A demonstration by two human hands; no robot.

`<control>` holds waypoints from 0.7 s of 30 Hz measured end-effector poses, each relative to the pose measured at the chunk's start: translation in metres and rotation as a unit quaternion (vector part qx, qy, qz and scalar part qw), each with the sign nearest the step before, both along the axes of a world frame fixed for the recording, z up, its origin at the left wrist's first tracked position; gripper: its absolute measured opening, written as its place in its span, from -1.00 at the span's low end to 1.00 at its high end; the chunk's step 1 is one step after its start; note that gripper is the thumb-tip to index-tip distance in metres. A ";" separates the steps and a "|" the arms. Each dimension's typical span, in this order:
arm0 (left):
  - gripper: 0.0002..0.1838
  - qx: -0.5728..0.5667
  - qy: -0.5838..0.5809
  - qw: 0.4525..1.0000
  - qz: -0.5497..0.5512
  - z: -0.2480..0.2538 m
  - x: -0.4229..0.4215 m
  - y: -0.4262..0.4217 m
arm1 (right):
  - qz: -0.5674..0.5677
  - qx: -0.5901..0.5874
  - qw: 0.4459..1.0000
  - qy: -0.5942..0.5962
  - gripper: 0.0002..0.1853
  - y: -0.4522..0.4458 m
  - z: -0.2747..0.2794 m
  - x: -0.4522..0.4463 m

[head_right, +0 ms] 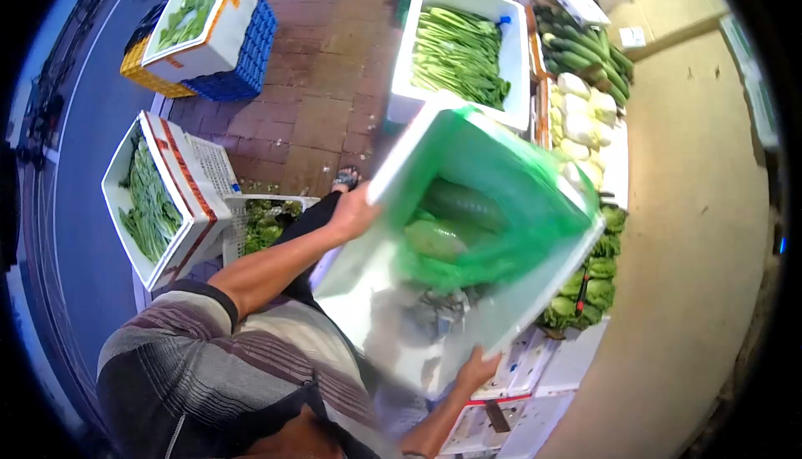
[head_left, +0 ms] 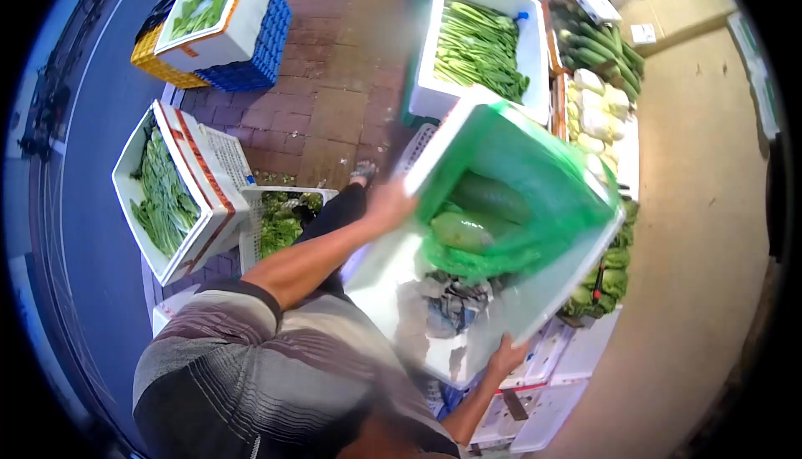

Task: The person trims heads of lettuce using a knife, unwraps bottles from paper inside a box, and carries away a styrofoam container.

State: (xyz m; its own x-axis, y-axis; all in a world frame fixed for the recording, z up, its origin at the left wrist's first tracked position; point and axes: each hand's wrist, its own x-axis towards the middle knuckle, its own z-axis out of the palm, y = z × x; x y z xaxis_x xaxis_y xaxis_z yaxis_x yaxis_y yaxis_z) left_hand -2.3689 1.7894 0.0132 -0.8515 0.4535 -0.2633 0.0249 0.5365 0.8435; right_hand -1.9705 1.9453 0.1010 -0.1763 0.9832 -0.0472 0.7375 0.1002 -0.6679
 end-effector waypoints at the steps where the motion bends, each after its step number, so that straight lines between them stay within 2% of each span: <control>1: -0.57 0.005 0.002 1.000 -0.019 0.030 -0.006 0.010 | -0.007 0.023 1.000 -0.014 -0.55 0.002 0.005 0.007; 2: -0.56 0.011 0.004 0.999 -0.041 0.062 -0.015 0.022 | -0.017 0.046 0.998 -0.029 -0.53 0.009 0.012 0.015; 3: -0.57 0.042 0.007 0.997 -0.057 0.072 -0.026 0.038 | -0.032 0.070 0.996 -0.043 -0.52 0.014 0.018 0.015; 6: -0.58 0.107 0.014 0.989 -0.104 0.103 -0.059 0.092 | -0.049 0.033 0.997 0.047 -0.53 0.025 0.073 -0.017; 9: -0.59 0.079 0.017 0.978 -0.190 0.136 -0.095 0.129 | -0.101 0.035 0.992 0.063 -0.48 0.010 0.125 -0.049; 12: -0.62 0.092 0.020 0.961 -0.261 0.148 -0.136 0.159 | -0.140 0.023 0.988 0.063 -0.51 -0.019 0.173 -0.109; 13: -0.62 0.102 0.018 0.957 -0.270 0.153 -0.152 0.162 | -0.140 0.045 0.989 -0.012 -0.49 -0.028 0.186 -0.129; 16: -0.61 0.128 0.014 0.947 -0.294 0.152 -0.195 0.168 | -0.155 0.068 0.985 0.029 -0.50 -0.045 0.195 -0.179; 17: -0.60 0.125 0.007 0.946 -0.300 0.155 -0.221 0.171 | -0.191 0.047 0.981 -0.007 -0.51 -0.053 0.211 -0.223; 19: -0.60 0.115 -0.019 0.941 -0.316 0.163 -0.255 0.168 | -0.203 0.026 0.979 -0.002 -0.51 -0.058 0.222 -0.274; 21: -0.58 0.122 -0.027 0.944 -0.305 0.173 -0.291 0.156 | -0.189 0.013 0.981 -0.039 -0.51 -0.047 0.216 -0.275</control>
